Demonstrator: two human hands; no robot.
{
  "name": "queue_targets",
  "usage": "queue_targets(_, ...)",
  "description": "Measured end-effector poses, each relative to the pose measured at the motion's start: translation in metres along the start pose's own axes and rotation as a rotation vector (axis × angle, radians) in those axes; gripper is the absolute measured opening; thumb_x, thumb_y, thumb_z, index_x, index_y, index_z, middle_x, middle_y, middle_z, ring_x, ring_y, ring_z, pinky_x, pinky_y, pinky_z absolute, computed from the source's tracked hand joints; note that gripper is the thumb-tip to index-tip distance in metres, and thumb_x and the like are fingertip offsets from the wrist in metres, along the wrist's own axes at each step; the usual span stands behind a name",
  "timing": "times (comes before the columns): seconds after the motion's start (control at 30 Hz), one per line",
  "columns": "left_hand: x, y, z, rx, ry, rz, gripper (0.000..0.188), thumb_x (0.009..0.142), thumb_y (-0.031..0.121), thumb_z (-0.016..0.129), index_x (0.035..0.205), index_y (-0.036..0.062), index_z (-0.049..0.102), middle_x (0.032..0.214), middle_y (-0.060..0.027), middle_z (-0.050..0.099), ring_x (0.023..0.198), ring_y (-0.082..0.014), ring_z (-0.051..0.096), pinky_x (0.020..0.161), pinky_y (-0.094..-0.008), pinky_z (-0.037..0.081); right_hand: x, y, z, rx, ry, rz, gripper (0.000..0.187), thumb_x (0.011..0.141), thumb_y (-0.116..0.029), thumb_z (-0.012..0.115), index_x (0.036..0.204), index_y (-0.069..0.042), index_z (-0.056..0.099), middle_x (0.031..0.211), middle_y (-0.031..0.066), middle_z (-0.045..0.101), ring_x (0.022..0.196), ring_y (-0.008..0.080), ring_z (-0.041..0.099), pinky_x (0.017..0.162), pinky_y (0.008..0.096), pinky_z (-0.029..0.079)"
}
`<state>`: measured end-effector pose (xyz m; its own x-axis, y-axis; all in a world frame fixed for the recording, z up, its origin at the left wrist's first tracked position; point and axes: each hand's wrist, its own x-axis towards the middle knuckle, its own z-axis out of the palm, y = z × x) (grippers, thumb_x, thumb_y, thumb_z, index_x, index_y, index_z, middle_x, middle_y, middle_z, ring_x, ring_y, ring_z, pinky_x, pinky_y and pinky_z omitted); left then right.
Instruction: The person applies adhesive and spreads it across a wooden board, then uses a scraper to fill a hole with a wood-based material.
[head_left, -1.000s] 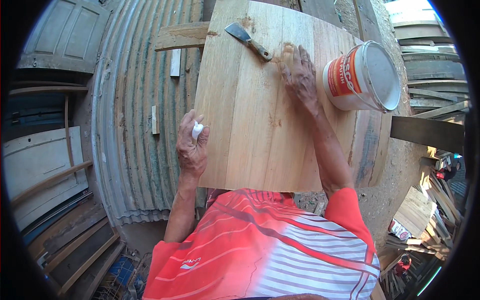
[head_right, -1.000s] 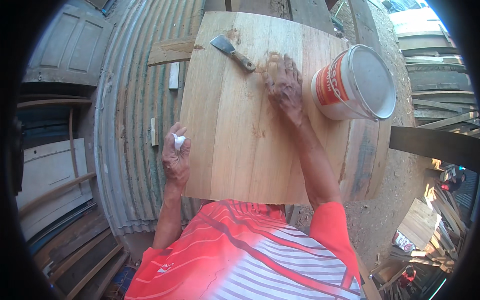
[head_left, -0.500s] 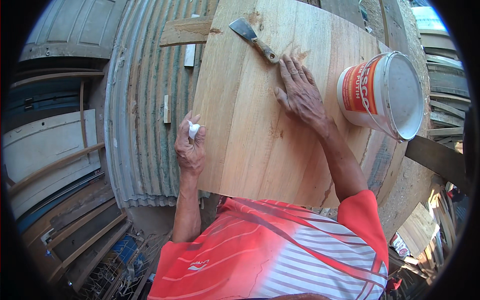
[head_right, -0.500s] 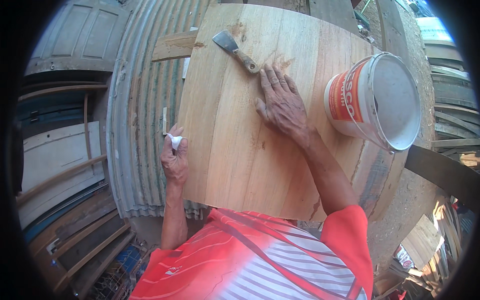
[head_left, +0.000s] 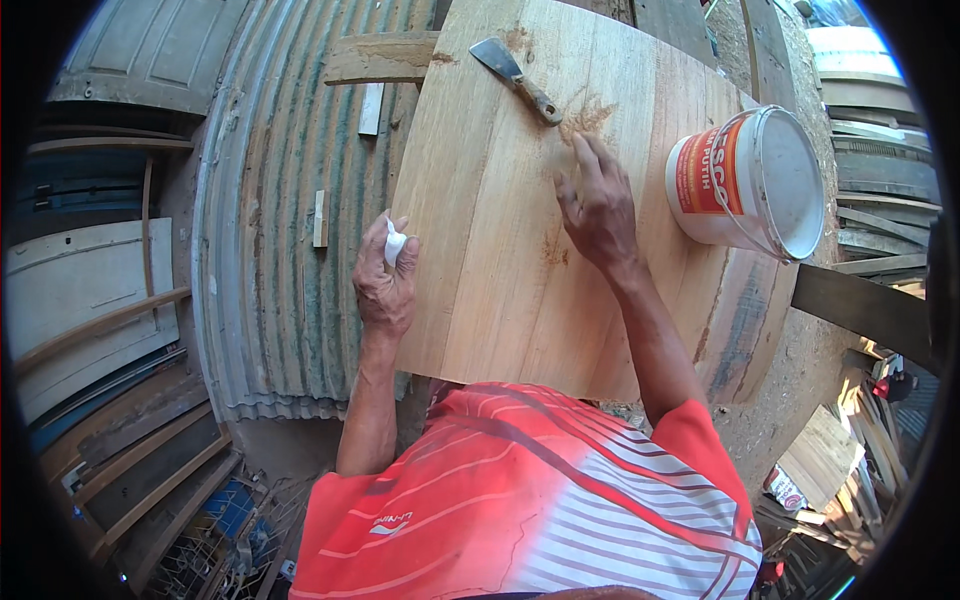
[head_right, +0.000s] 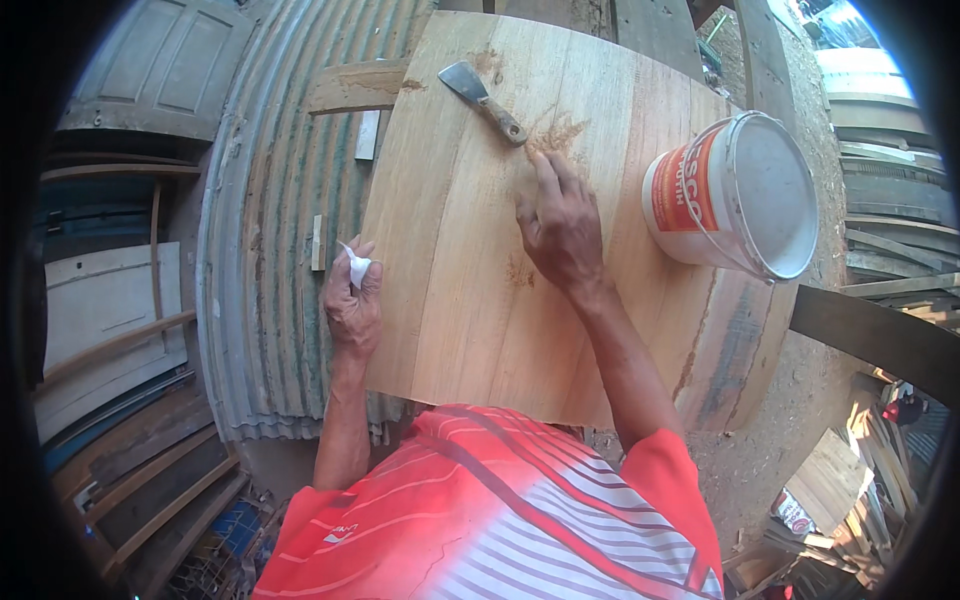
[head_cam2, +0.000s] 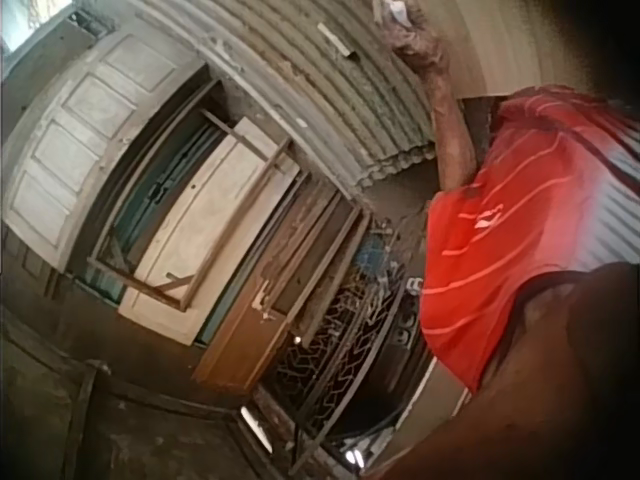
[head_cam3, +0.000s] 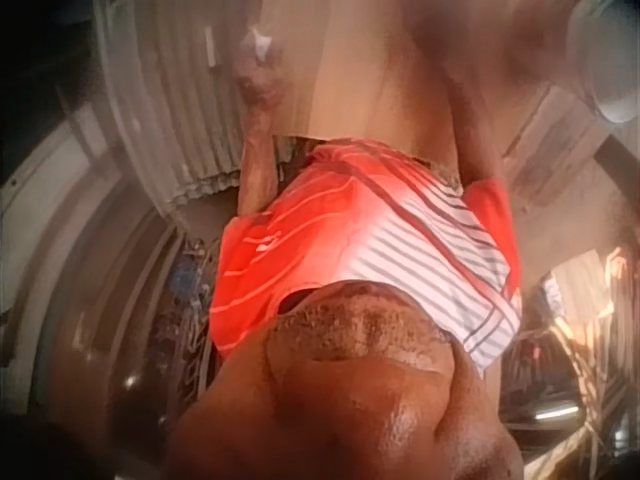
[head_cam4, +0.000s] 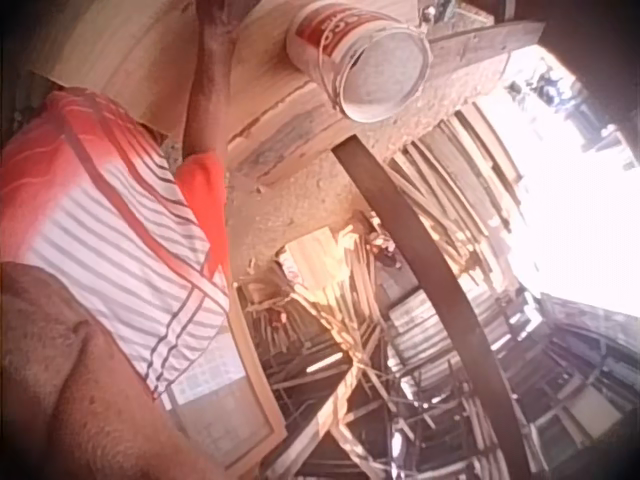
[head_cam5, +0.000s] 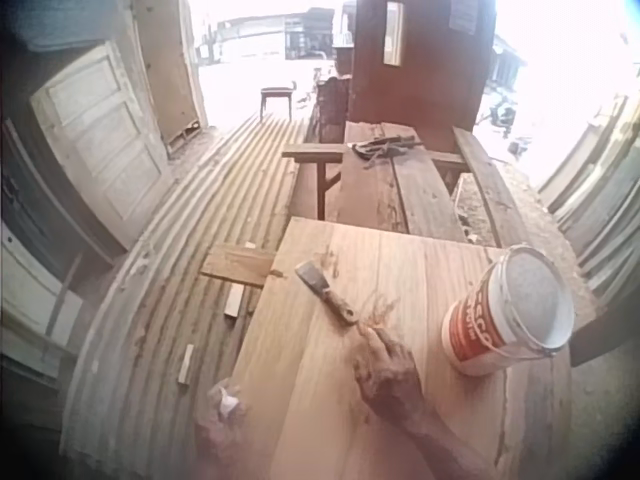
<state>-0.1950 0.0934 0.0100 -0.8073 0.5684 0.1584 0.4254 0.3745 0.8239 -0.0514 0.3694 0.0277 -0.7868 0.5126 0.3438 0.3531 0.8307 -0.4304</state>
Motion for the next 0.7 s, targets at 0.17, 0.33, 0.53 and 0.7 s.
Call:
queue_targets(0.17, 0.002, -0.002, 0.004, 0.050, 0.027, 0.022, 0.050, 0.104, 0.028, 0.070, 0.143, 0.0007, 0.058, 0.131, -0.0172, 0.070, 0.123, -0.0318, 0.068, 0.103, -0.0419, 0.055, 0.087, 0.001, 0.042, 0.002, 0.054, 0.005, 0.051, 0.100, -0.020, 0.065, 0.146, -0.001, 0.055, 0.137, 0.0253, 0.061, 0.128, 0.0410, 0.059, 0.109, 0.0507, 0.045)
queue_targets(0.33, -0.001, -0.006, 0.001, -0.008, 0.023, -0.052, 0.050, 0.104, 0.029, 0.070, 0.143, 0.0005, 0.058, 0.131, -0.0174, 0.070, 0.124, -0.0314, 0.067, 0.103, -0.0421, 0.055, 0.093, -0.005, 0.053, -0.033, -0.014, -0.108, 0.051, 0.096, -0.003, 0.060, 0.147, -0.003, 0.058, 0.117, 0.0190, 0.065, 0.112, 0.0370, 0.061, 0.098, 0.0473, 0.050)
queue_targets(0.53, -0.002, -0.002, 0.005, -0.025, 0.019, -0.034, 0.044, 0.104, 0.027, 0.071, 0.138, -0.0001, 0.062, 0.134, -0.0184, 0.068, 0.125, -0.0323, 0.067, 0.103, -0.0424, 0.055, -0.038, 0.010, -0.052, -0.018, -0.060, 0.077, 0.055, 0.092, 0.004, 0.063, 0.146, -0.006, 0.059, 0.118, 0.0168, 0.060, 0.108, 0.0342, 0.064, 0.089, 0.0443, 0.056)
queue_targets(0.7, 0.000, 0.004, 0.006, 0.017, 0.038, -0.011, 0.039, 0.103, 0.026, 0.071, 0.133, 0.0012, 0.066, 0.138, -0.0195, 0.066, 0.126, -0.0337, 0.066, 0.105, -0.0431, 0.055, -0.098, 0.031, -0.075, -0.089, -0.151, 0.162, 0.054, 0.092, 0.003, 0.065, 0.145, -0.007, 0.061, 0.120, 0.0155, 0.060, 0.108, 0.0332, 0.064, 0.088, 0.0443, 0.056)
